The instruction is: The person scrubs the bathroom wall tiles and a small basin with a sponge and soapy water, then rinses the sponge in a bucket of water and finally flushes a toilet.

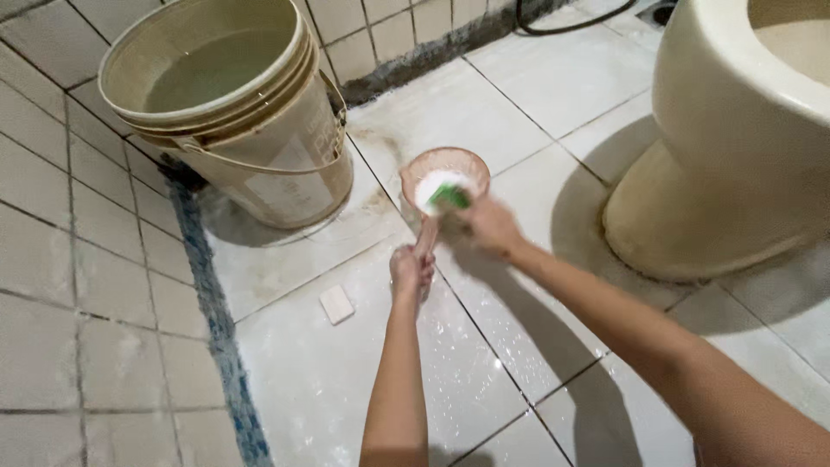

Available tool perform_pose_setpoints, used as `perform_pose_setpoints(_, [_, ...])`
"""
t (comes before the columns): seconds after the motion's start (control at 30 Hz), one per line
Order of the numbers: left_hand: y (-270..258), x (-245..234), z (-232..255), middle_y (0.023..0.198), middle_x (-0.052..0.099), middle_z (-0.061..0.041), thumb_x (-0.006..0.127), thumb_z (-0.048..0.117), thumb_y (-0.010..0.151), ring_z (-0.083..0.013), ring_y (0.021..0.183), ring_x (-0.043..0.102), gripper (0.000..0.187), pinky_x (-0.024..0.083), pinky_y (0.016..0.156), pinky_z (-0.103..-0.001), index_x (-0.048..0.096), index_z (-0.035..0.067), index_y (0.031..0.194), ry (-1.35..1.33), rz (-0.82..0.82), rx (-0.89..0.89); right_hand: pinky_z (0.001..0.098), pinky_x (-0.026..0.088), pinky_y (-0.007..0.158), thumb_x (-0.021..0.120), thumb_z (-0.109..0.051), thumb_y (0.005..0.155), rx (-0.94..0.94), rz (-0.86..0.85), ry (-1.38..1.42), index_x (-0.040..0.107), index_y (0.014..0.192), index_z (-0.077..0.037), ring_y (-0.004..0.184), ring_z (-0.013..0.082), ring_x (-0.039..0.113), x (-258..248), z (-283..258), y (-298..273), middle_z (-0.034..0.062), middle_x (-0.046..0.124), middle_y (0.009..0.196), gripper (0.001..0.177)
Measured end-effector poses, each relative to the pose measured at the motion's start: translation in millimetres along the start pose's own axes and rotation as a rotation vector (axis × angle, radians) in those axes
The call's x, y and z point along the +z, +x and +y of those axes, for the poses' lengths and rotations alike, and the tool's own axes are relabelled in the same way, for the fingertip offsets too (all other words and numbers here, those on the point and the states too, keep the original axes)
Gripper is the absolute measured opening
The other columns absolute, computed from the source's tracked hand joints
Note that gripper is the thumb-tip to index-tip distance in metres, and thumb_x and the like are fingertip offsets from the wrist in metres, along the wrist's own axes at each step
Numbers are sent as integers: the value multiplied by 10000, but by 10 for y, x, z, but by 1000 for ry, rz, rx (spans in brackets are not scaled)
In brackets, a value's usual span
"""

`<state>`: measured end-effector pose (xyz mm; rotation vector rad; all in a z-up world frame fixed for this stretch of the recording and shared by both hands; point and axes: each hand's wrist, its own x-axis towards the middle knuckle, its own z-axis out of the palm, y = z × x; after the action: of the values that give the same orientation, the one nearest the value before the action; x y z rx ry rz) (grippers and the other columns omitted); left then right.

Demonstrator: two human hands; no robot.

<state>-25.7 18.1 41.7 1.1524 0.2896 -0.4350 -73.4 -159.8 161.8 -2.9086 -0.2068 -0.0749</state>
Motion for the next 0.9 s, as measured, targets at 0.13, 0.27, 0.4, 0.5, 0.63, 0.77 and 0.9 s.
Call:
perform_pose_setpoints(0.13, [32,-60,-94,643,583,-60,330,231,992,-107,433,455,264,307,344,-275,506,35,1003,99,-31,80,432,574,828,717,-191,835,-150,285,30,399,1560,-345,964,343,623,162,207,-111,230,455,1478,807])
perform_pose_setpoints(0.27, [76,-63,-100,659,526,-37,504,335,1039,-102,437,407,302,249,343,-288,524,48,945,186,-34,28,429,596,856,690,-204,878,-211,220,44,398,1554,-405,1019,319,647,337,283,52,191,446,1546,763])
perform_pose_setpoints(0.4, [272,-87,-107,706,646,-164,477,404,1071,-164,481,554,464,408,416,-320,599,-3,885,734,1,220,479,566,929,710,-252,876,180,117,109,375,1595,-327,1086,381,633,267,365,65,216,474,1488,797])
perform_pose_setpoints(0.5, [463,-91,-135,791,709,-230,555,424,1016,-294,601,669,440,485,491,-390,661,3,938,1213,175,469,478,503,1042,675,-372,923,-118,39,339,448,1561,-280,1149,360,640,285,256,70,204,510,1465,683])
perform_pose_setpoints(0.63, [537,-113,-262,834,713,-172,559,360,968,-190,625,620,373,487,552,-355,702,34,1078,1016,81,369,433,506,1043,651,-486,871,-135,-217,349,568,1467,-295,1155,315,652,220,253,183,131,602,1378,631])
perform_pose_setpoints(0.77, [456,-56,-148,744,626,-98,593,368,977,-205,498,537,357,454,451,-362,674,27,1046,315,-173,93,431,494,1020,655,-534,872,69,-129,273,614,1404,-277,1168,307,640,-32,327,240,99,606,1383,592])
perform_pose_setpoints(0.9, [491,-54,7,642,556,-61,514,516,998,-193,434,503,486,431,380,-351,629,47,946,498,-81,-46,437,514,987,630,-475,889,104,-150,102,639,1395,-311,1137,318,653,-109,321,293,109,598,1374,532])
